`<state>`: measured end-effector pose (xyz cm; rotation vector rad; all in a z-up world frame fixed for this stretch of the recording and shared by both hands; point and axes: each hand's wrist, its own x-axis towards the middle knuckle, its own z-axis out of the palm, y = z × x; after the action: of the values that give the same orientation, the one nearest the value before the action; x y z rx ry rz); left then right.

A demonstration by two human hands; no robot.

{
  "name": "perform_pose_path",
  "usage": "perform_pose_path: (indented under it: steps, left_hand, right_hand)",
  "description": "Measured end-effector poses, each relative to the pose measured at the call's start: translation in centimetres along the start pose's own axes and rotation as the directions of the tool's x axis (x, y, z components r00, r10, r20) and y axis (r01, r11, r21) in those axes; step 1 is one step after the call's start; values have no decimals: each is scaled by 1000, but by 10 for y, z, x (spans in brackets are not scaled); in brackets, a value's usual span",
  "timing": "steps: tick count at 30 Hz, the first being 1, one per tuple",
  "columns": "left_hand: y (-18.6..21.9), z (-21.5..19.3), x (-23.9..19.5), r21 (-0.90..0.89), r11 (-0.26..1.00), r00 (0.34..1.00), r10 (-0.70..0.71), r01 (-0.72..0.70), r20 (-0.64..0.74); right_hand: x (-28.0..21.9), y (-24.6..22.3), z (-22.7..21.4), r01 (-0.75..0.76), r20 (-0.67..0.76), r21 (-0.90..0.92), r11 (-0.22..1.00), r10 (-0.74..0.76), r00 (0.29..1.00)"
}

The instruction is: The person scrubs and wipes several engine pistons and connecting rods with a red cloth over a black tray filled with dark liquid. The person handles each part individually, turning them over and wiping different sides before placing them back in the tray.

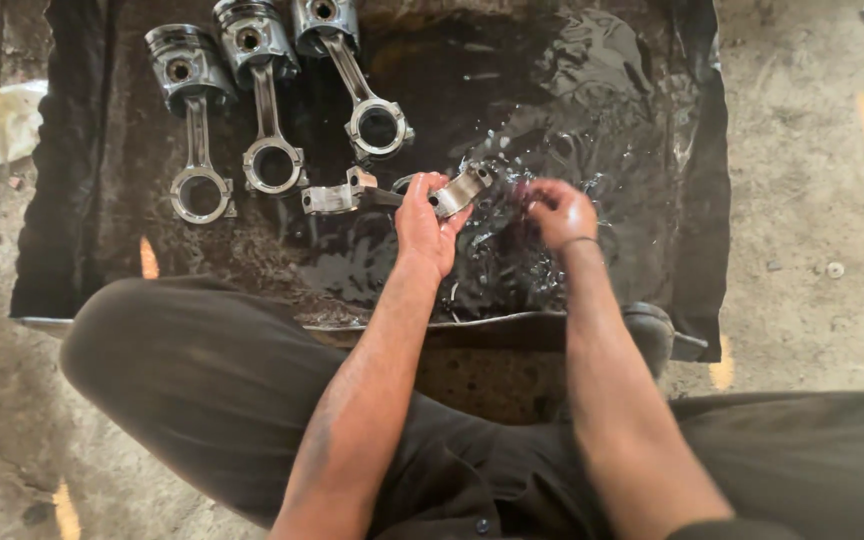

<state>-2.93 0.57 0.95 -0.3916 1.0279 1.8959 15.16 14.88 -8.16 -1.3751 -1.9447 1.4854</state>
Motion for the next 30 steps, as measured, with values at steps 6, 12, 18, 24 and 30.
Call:
perform_pose_path:
  steps: [6, 12, 18, 24, 30]
  left_hand:
    - [-5, 1, 0, 169, 983, 996, 82, -74, -41]
    - [-9, 19, -26, 156, 983, 982, 70, -97, 174]
    - [-16, 16, -40, 254, 967, 1000, 20, -16, -13]
    - [-31, 5, -26, 191, 980, 999, 47, -51, 26]
    - [-39, -2, -6, 248, 965, 994, 101, -88, -40]
  right_hand:
    - [-46, -114, -42, 271, 222, 472, 839, -411, 884]
    - [-51, -129, 31, 679, -56, -199, 707, -700, 712]
    - [-33, -96, 67, 169, -274, -289, 942, -251, 928]
    - [-3, -87, 54, -113, 73, 979, 170, 230, 970]
    - [5, -63, 32, 191, -341, 875, 445, 286, 896]
